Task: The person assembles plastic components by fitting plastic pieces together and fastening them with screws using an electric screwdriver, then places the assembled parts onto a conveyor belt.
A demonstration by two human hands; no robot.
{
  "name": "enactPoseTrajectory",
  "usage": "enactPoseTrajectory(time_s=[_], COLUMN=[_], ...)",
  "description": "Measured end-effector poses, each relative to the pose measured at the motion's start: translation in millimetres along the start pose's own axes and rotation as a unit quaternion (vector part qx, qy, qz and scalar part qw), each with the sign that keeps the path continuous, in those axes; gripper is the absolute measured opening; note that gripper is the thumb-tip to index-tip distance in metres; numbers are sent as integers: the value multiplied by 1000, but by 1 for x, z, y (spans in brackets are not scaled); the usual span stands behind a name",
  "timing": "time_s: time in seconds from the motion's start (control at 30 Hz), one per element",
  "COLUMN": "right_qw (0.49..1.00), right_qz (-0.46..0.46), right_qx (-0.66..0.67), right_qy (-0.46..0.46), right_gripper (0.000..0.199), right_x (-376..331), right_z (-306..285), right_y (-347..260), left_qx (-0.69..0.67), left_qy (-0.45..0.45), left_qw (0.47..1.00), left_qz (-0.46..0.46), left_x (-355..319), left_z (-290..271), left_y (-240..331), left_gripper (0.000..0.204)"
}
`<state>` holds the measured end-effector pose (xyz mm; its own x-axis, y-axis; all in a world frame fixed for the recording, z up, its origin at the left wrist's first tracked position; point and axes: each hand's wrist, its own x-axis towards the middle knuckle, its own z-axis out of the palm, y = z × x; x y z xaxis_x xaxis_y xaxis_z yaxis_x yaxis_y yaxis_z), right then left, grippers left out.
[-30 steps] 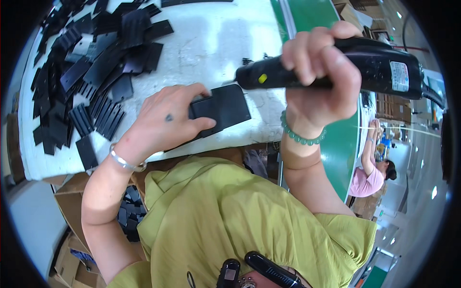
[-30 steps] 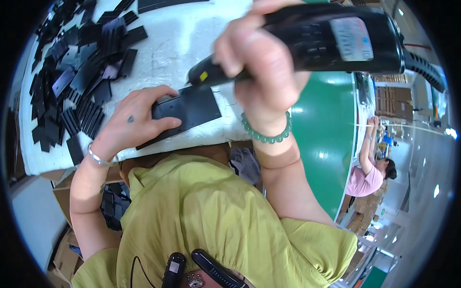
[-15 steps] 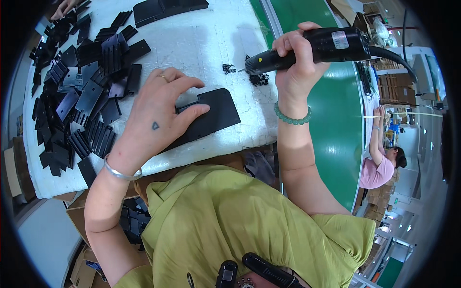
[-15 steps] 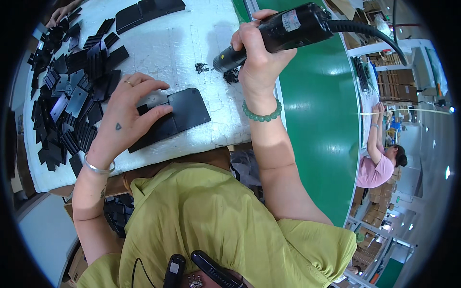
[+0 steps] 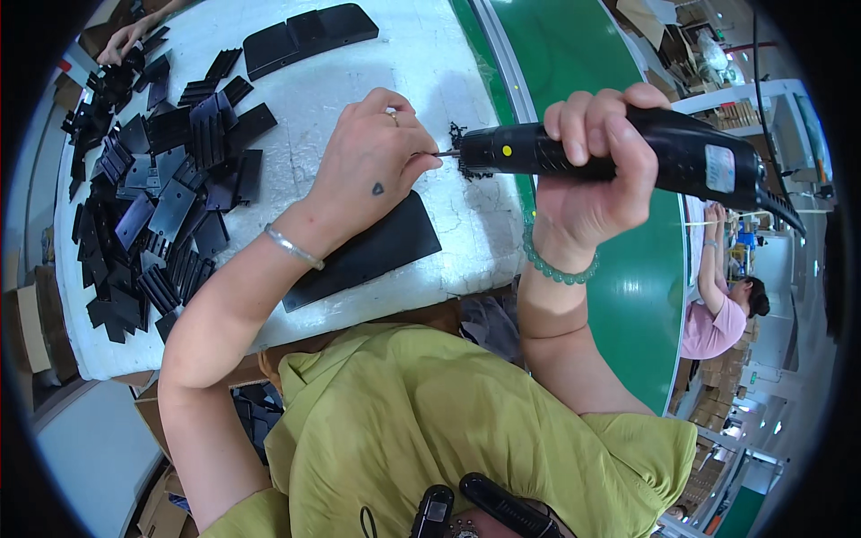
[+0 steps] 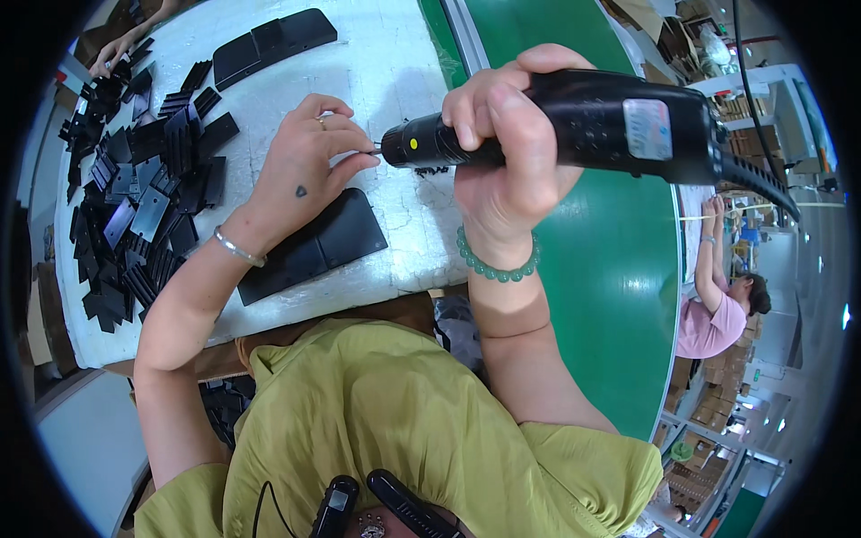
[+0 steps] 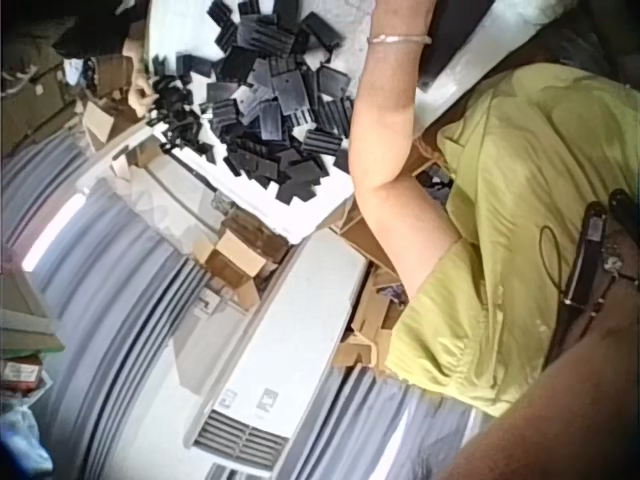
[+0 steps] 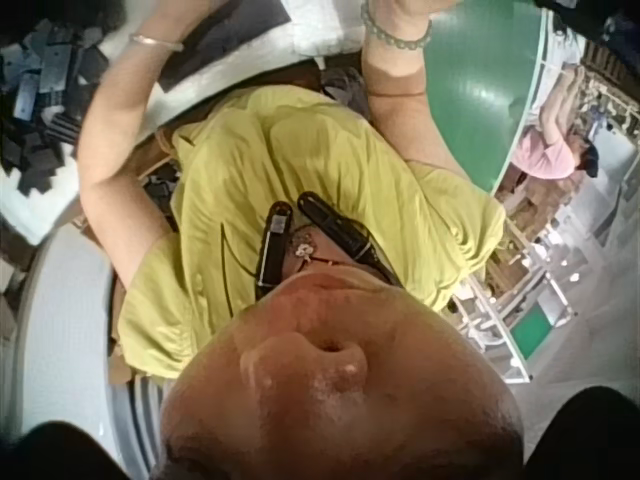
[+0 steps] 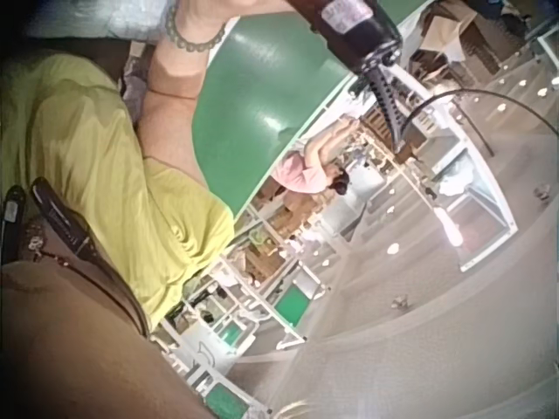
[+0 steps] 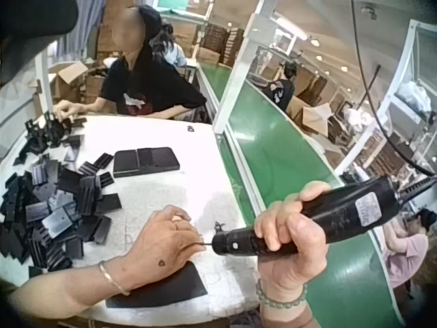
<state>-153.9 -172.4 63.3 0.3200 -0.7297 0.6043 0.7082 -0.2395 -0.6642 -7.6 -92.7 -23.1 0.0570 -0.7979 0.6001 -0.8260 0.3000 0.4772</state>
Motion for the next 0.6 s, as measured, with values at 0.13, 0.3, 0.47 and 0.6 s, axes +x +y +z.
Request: enactPoseTrajectory(time_s=[0.13,0.3,0.47,0.6], right_qw=[996,954,968,946], right_qz=[13,26,64,114], right_qx=[63,21,7,63], right_qy=[-59,-298,-243,-298], right_gripper=[31,32,33,33], right_x=[0,-7,-26,-33], right_z=[1,10,21,23], right_y=[-16,-35,-36,-30], left_qx=[-11,-34,-65,-117], left_qy=[14,-44,-19,-17], left_qw=[1000,995,997,975], left_qz=[13,87,-42,-188], left_x=[-3,-10,-29,-46], left_z=[-13,-31,-44,-73], left_y=[10,27,35,21], left_gripper=[10,16,36,47])
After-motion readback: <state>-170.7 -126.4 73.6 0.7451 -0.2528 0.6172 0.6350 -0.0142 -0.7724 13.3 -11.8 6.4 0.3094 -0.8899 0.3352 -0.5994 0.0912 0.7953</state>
